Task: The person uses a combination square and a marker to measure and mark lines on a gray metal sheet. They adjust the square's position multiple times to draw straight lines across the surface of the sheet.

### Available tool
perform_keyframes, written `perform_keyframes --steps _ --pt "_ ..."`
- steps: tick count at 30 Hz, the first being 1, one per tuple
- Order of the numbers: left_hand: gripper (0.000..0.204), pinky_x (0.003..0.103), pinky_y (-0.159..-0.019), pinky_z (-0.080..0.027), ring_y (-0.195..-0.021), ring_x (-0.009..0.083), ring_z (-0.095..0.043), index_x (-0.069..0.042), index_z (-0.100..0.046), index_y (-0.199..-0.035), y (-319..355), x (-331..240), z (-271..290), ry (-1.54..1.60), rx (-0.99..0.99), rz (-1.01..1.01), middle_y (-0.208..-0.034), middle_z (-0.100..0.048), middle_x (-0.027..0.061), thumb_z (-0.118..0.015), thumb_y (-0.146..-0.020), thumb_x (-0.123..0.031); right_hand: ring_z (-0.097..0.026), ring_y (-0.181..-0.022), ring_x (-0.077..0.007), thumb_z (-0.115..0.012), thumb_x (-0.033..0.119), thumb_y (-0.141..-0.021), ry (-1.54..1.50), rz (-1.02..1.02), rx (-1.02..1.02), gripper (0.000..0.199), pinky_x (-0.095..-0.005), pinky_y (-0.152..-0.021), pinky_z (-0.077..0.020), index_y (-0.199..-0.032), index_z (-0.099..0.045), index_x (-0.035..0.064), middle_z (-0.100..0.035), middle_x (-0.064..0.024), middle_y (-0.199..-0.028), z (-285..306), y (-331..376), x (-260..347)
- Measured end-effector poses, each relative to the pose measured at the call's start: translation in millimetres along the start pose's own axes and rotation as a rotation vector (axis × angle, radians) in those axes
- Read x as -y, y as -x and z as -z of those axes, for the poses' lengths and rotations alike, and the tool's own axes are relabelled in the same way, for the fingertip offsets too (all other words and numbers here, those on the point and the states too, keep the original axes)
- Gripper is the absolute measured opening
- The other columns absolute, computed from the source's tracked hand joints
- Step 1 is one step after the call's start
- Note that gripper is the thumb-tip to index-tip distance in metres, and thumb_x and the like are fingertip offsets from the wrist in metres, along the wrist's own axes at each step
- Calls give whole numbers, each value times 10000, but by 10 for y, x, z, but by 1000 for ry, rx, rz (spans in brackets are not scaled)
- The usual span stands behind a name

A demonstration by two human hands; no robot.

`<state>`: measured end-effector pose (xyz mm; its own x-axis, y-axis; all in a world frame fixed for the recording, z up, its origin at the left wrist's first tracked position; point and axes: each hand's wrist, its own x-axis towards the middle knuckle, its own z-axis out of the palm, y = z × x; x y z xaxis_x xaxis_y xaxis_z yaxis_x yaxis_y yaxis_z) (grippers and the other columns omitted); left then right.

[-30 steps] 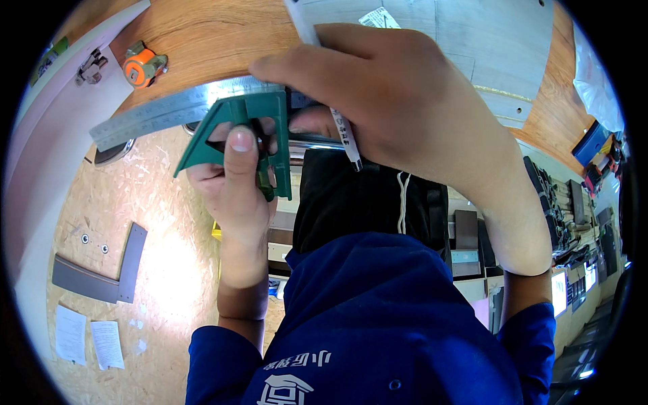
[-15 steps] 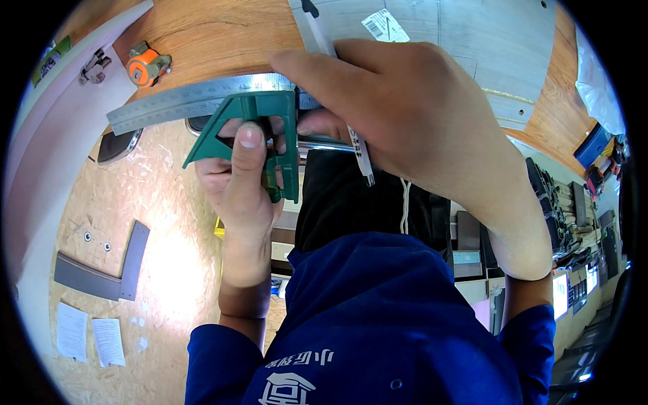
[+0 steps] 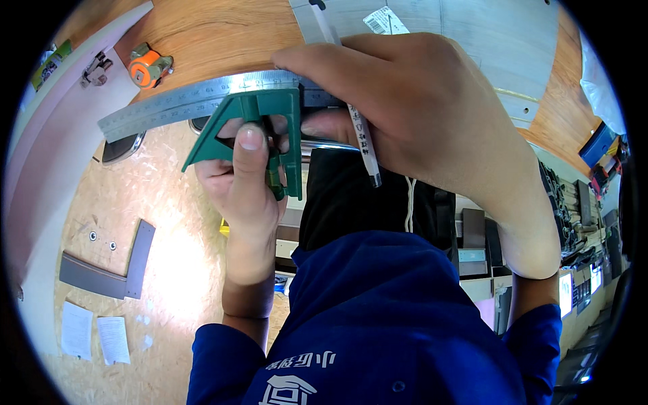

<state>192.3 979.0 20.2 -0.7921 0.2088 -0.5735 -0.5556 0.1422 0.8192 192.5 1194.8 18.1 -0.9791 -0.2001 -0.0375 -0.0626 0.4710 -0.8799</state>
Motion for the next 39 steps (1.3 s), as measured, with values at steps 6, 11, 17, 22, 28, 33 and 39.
perform_keyframes --steps 6,11,17,22,28,33,39 --pt "265 209 -625 -490 -726 109 -584 -25 -597 -997 -38 -58 -92 172 -92 -17 -894 -651 101 -700 -913 -255 -629 -599 -271 -729 313 -773 74 -3 -101 420 -353 -511 -466 -1147 -661 135 -636 -96 -722 -157 105 -83" --pt "266 210 -621 -494 -726 104 -581 -27 -598 -977 -9 -66 -62 174 -109 7 -889 -646 97 -704 -909 -262 -617 -570 -252 -714 343 -780 204 -64 41 417 -344 -491 -454 -1146 -665 150 -626 -78 -702 -137 130 -68" --pt "287 213 -591 -488 -716 101 -574 -18 -603 -985 -3 -90 -88 97 -113 -6 -878 -638 91 -692 -914 -282 -604 -545 -218 -686 374 -793 210 -115 82 419 -320 -469 -442 -1147 -665 150 -605 -61 -679 -118 140 -8" --pt "305 214 -565 -482 -705 103 -571 -15 -602 -972 21 -118 -83 72 -111 5 -866 -631 88 -686 -916 -303 -596 -533 -206 -678 380 -796 197 -117 84 430 -314 -461 -442 -1146 -662 130 -598 -57 -672 -100 157 38" --pt "300 221 -561 -498 -695 107 -574 -18 -602 -956 40 -114 -84 67 -138 14 -858 -630 88 -690 -915 -302 -593 -527 -183 -678 376 -801 233 -93 76 423 -297 -453 -448 -1142 -665 127 -599 -48 -671 -98 156 24" --pt "277 229 -563 -507 -698 110 -576 -24 -598 -943 34 -110 -76 84 -135 32 -858 -627 88 -688 -917 -285 -594 -528 -172 -683 367 -807 301 -47 32 417 -289 -452 -449 -1137 -666 112 -602 -46 -675 -145 157 16" --pt "261 231 -568 -506 -701 111 -572 -27 -593 -928 52 -126 -107 114 -133 50 -855 -615 86 -678 -923 -273 -577 -515 -156 -702 346 -801 289 40 -62 416 -280 -440 -432 -1133 -661 100 -588 -41 -666 -28 71 115"
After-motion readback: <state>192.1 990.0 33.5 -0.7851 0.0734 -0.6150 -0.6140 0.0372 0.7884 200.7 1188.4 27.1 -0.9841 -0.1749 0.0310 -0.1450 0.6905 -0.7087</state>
